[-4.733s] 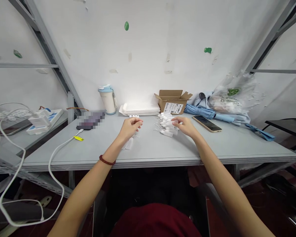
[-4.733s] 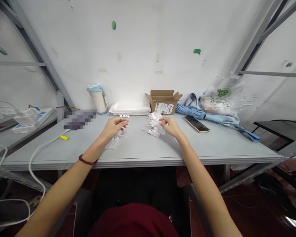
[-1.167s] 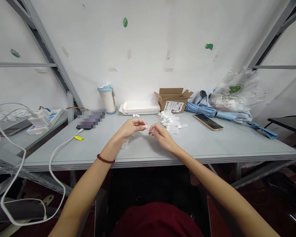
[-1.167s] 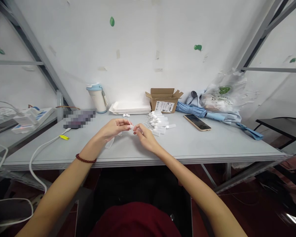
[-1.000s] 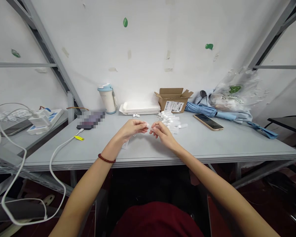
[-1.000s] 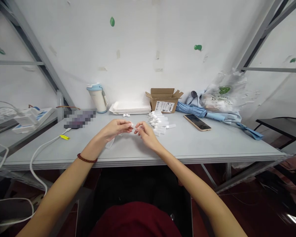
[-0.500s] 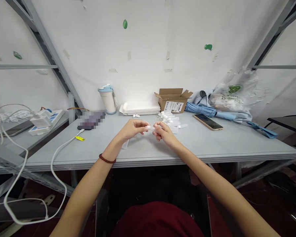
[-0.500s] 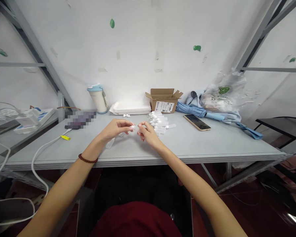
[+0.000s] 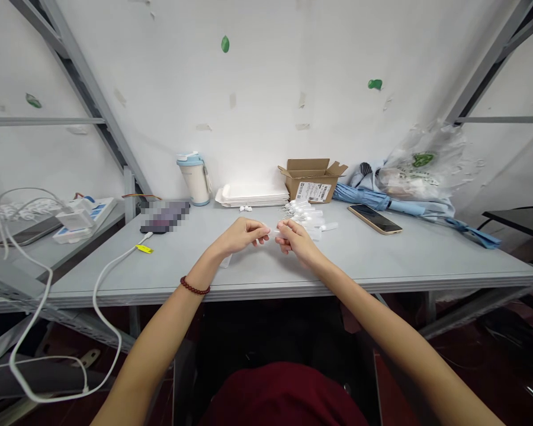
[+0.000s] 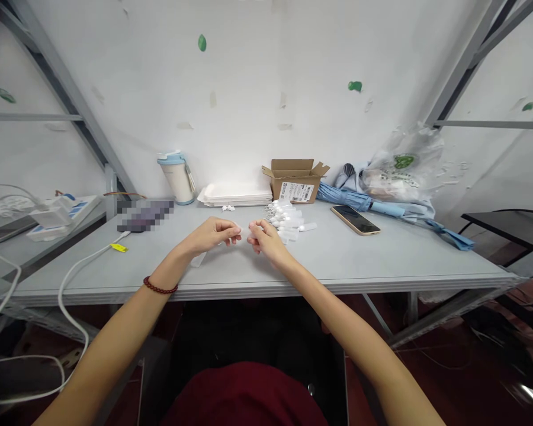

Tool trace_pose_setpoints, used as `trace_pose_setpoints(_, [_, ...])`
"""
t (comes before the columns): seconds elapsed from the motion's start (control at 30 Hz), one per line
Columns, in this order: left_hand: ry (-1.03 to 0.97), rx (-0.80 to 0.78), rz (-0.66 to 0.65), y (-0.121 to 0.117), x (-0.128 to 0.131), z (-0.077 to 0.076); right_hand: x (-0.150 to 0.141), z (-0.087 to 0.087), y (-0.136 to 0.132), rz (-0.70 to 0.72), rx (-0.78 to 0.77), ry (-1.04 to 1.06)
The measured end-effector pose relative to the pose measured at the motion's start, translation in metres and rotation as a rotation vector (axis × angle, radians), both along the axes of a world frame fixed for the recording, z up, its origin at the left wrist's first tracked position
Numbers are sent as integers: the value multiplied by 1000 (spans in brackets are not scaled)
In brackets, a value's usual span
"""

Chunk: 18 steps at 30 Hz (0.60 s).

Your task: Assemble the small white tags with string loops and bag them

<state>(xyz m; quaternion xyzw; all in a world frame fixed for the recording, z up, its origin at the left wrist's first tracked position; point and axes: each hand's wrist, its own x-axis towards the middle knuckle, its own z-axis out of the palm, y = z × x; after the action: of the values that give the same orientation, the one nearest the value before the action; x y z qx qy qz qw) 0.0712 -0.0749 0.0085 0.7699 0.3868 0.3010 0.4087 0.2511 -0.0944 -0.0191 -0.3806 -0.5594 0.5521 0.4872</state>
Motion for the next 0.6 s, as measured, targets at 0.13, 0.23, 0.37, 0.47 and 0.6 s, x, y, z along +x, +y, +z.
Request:
trace_pose_setpoints(0.13, [-2,48,-3,-2,0,0,0,1,-1,-12,-26,-9])
trace_pose_setpoints(0.23, [-39,59,3,-3,2,1,0,0,0,-22,-45,-3])
trace_pose_setpoints(0.37, [-73,40,29,-2,2,0,0,-3,3,-77,23,-1])
trace_pose_setpoints(0.47, [-93,-16,77,1,2,-1,0,-6,4,-152,153,-72])
trace_pose_setpoints(0.6, [-159,-137,137,4,2,-3,0,-7,5,-163,264,-130])
